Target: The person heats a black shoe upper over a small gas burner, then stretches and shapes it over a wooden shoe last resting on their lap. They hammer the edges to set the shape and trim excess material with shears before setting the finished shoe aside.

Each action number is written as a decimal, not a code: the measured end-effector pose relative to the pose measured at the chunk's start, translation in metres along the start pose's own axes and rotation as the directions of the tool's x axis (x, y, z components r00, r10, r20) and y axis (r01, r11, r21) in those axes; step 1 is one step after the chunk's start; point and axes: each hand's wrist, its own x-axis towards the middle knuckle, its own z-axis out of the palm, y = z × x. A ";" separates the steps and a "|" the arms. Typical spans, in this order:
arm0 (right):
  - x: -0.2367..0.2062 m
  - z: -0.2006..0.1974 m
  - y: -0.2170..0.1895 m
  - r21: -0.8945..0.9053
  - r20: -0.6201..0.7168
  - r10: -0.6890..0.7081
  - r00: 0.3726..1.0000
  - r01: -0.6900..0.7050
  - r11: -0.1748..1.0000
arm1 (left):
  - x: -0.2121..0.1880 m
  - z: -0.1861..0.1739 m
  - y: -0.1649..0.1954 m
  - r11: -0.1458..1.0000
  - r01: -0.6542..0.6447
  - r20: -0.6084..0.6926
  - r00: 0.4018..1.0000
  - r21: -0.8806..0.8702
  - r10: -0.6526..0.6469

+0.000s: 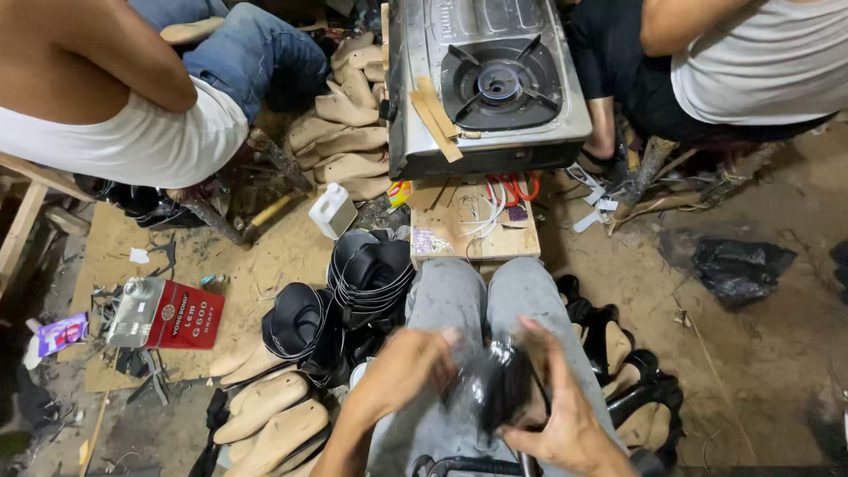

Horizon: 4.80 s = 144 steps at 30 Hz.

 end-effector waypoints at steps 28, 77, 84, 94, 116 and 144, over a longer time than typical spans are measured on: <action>-0.042 0.039 0.015 0.736 0.392 0.759 0.520 -0.672 0.081 | 0.018 0.061 0.067 0.892 -0.452 -0.440 0.805 -0.018 0.399; 0.239 -0.112 0.070 0.807 0.279 0.502 0.819 -0.483 0.339 | 0.111 0.028 -0.030 0.645 0.100 -0.550 0.631 0.758 0.548; 0.347 -0.135 0.121 -0.485 -0.292 0.449 0.844 -0.536 0.691 | 0.123 0.021 -0.021 0.678 0.116 -0.583 0.627 0.726 0.517; 0.351 -0.137 0.133 -0.998 -0.046 0.080 0.996 -0.042 -0.057 | 0.121 0.020 -0.020 0.688 0.081 -0.584 0.606 0.721 0.541; 0.382 -0.151 0.154 -0.231 -0.208 0.607 0.767 -0.642 0.731 | 0.122 0.021 -0.019 0.688 0.064 -0.584 0.588 0.723 0.559; 0.355 -0.129 0.124 0.332 0.031 0.750 0.661 -0.714 0.616 | 0.118 0.017 -0.026 0.709 0.058 -0.607 0.568 0.703 0.556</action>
